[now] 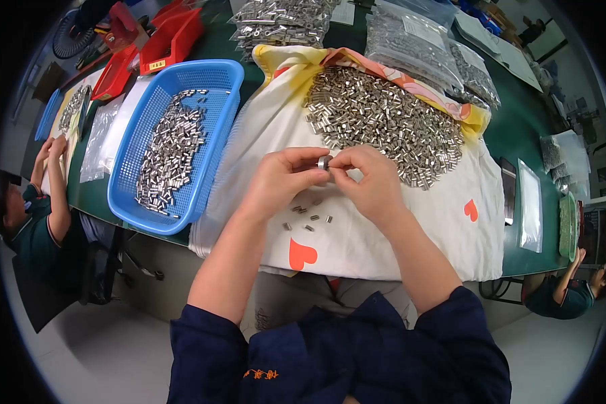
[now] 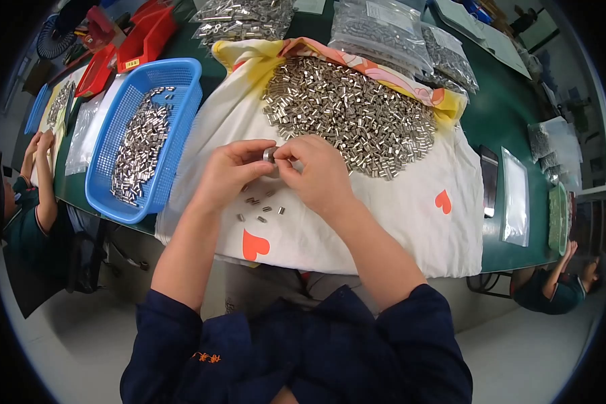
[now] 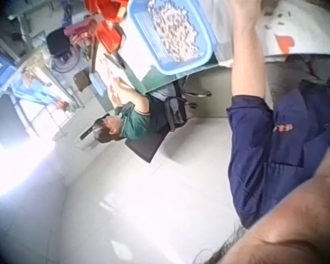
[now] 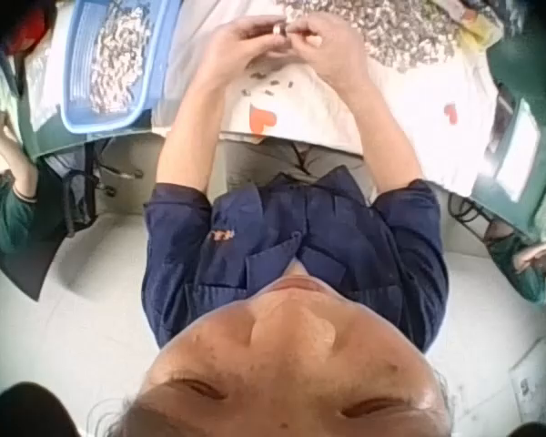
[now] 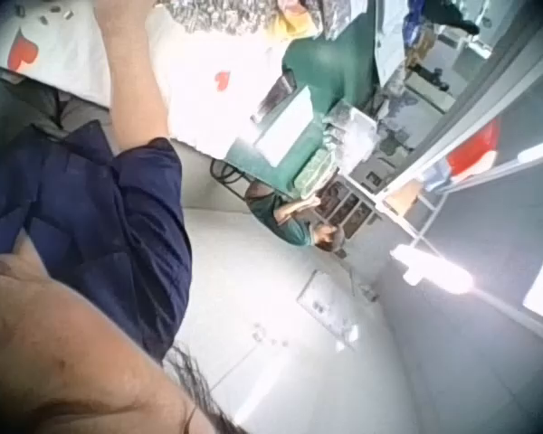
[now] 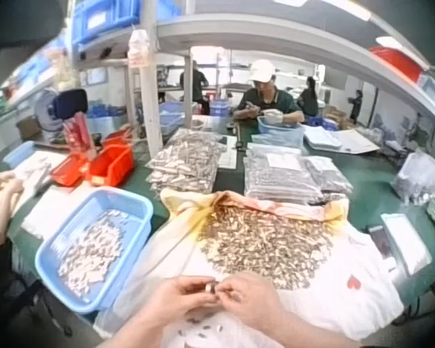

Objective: Inspecting and sorting small metal hardware components at a manufacturing workbench.

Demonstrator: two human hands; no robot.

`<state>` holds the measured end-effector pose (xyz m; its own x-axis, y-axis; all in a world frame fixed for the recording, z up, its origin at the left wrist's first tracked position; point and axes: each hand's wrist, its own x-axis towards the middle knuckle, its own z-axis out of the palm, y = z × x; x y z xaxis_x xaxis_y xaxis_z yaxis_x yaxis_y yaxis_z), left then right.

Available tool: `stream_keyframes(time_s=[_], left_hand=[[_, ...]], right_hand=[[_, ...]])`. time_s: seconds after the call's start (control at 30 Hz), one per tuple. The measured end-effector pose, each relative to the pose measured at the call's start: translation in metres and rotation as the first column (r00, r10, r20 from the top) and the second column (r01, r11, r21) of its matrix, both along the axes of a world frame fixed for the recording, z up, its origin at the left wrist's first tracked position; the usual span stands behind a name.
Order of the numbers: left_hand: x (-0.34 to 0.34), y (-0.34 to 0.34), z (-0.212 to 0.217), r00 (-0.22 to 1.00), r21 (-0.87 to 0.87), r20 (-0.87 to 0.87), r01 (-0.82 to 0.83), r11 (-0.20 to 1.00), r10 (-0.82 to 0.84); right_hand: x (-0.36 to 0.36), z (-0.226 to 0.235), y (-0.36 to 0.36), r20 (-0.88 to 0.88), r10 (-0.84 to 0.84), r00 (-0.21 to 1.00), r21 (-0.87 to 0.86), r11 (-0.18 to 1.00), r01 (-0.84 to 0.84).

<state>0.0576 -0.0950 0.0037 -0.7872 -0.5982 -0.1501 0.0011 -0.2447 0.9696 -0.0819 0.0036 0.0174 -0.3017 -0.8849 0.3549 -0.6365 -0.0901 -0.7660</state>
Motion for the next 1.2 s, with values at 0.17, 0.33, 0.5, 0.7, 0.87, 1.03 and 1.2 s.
stream_keyframes(time_s=[0.17, 0.33, 0.5, 0.7, 0.87, 1.03, 1.2], left_hand=[[0.001, 0.001, 0.005, 0.997, -0.035, 0.073, -0.006, 0.999, 0.008], [0.001, 0.001, 0.003, 1.000, -0.015, 0.024, 0.019, 1.000, -0.019], [0.002, 0.001, -0.005, 0.998, -0.024, 0.058, 0.031, 0.999, -0.030], [-0.004, 0.003, -0.006, 0.991, -0.065, 0.093, 0.102, 0.993, -0.096], [-0.004, 0.003, -0.010, 0.997, -0.098, 0.051, 0.057, 0.994, -0.053], [-0.002, 0.001, -0.003, 0.998, -0.028, 0.044, 0.056, 0.998, -0.055], [0.000, 0.000, -0.001, 1.000, 0.020, -0.003, 0.020, 1.000, -0.020]], right_hand=[[0.001, -0.004, 0.000, -0.079, -0.010, 0.997, -0.036, 0.999, 0.007], [-0.008, 0.001, 0.004, 0.267, 0.071, 0.961, 0.110, 0.989, -0.104], [-0.008, 0.007, 0.001, 0.274, -0.026, 0.961, 0.280, 0.959, -0.053], [-0.028, -0.018, -0.012, -0.285, -0.143, 0.948, -0.006, 0.989, 0.148], [-0.015, -0.029, -0.021, -0.575, -0.181, 0.798, -0.061, 0.982, 0.178], [-0.014, -0.018, -0.013, -0.296, -0.149, 0.944, 0.000, 0.988, 0.156], [-0.012, 0.002, 0.000, 0.277, 0.016, 0.961, 0.115, 0.992, -0.049]])
